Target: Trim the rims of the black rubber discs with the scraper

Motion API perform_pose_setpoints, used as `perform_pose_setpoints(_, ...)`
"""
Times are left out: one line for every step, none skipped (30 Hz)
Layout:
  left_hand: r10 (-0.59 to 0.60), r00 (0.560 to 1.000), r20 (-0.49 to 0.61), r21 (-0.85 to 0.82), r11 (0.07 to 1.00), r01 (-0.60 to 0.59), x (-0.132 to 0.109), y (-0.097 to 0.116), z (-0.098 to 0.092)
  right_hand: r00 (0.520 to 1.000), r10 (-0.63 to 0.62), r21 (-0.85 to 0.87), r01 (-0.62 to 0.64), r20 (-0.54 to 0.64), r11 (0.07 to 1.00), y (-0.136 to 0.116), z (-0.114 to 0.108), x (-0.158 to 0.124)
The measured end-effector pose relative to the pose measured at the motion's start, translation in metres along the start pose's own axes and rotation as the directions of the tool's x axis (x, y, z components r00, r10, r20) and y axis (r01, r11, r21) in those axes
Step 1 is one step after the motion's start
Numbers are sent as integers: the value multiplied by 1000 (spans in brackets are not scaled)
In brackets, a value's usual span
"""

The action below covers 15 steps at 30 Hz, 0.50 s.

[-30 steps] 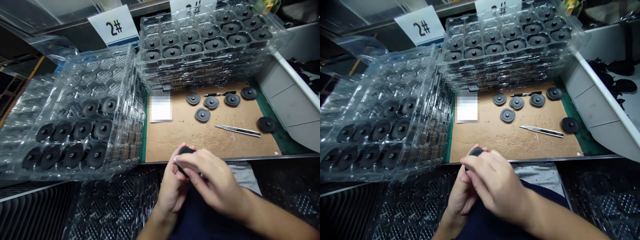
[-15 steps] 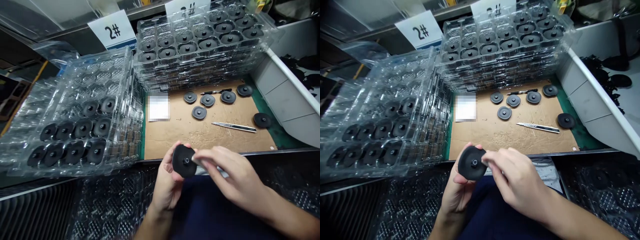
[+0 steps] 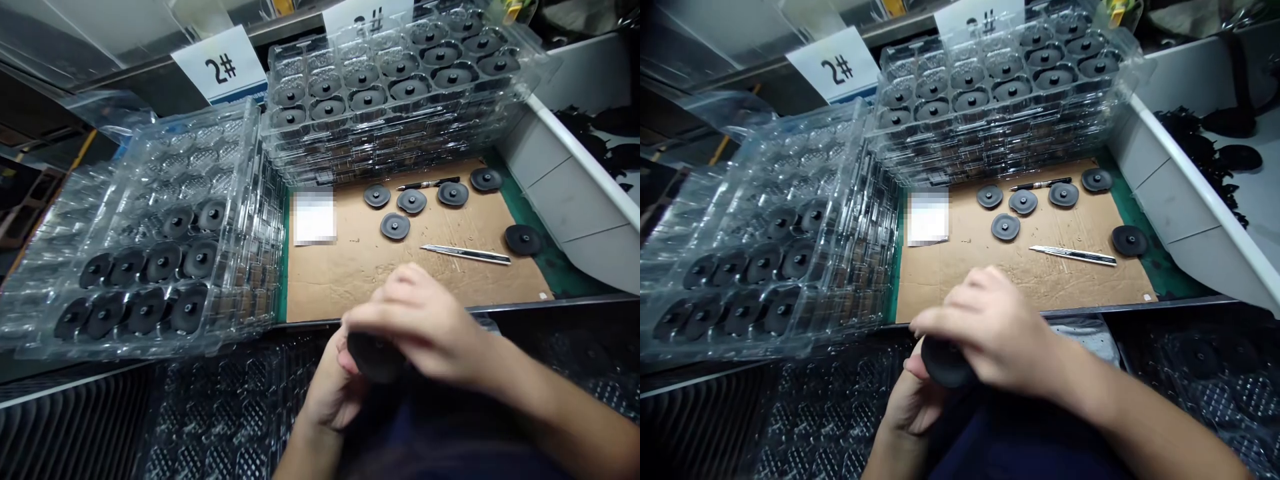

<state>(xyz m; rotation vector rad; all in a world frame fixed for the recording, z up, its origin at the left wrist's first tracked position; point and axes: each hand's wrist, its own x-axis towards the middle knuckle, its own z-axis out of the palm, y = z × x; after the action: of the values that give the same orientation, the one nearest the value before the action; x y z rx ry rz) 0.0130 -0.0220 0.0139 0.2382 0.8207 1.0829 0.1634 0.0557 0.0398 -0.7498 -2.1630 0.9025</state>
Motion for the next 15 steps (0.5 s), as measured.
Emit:
perform_pose_setpoints(-31, 999, 35, -28, 999, 32, 0, 1, -1, 994, 100, 50, -98, -34, 994, 11, -2, -2)
perform_pose_setpoints(-55, 996, 66, -55, 997, 58, 1, 3, -3, 970, 236, 94, -229, -66, 969, 25, -2, -5)
perform_pose_setpoints(-67, 994, 87, -79, 994, 74, 2, 4, -5, 924, 373, 129, -361, -82, 923, 41, -2, -10)
perform_pose_setpoints(-74, 992, 103, -105, 991, 85, 2, 6, -7, 867, 492, 151, -477, -81, 866, 57, 1, -17)
perform_pose_setpoints(-83, 990, 117, -134, 986, 99, 3, 7, -9, 820, 567, 148, -553, -78, 820, 73, 4, -26)
perform_pose_setpoints(-92, 987, 132, -161, 980, 113, 4, 8, -12, 788, 610, 133, -598, -78, 790, 86, 9, -35)
perform_pose_setpoints(-101, 985, 143, -183, 975, 127, 5, 9, -14, 771, 631, 110, -622, -88, 775, 96, 15, -45)
perform_pose_setpoints(-109, 983, 151, -200, 970, 138, 6, 9, -17, 765, 637, 83, -631, -99, 771, 103, 22, -54)
perform_pose_setpoints(-115, 981, 158, -213, 966, 148, 7, 9, -19, 763, 638, 59, -636, -105, 769, 107, 28, -63)
perform_pose_setpoints(-118, 980, 160, -224, 962, 153, 8, 9, -20, 763, 637, 36, -638, -110, 769, 108, 33, -70)
perform_pose_setpoints(-119, 980, 160, -233, 960, 154, 9, 8, -21, 764, 635, 16, -637, -115, 770, 106, 38, -75)
perform_pose_setpoints(-117, 980, 158, -241, 958, 153, 10, 8, -22, 764, 633, -2, -638, -121, 770, 104, 41, -80)
perform_pose_setpoints(-115, 981, 156, -247, 957, 152, 11, 8, -23, 762, 635, -18, -642, -129, 766, 101, 44, -82)
perform_pose_setpoints(-113, 981, 155, -254, 955, 150, 12, 9, -23, 756, 640, -33, -650, -138, 760, 98, 47, -84)
perform_pose_setpoints(-109, 982, 155, -259, 955, 147, 13, 9, -23, 748, 647, -47, -659, -147, 751, 96, 48, -85)
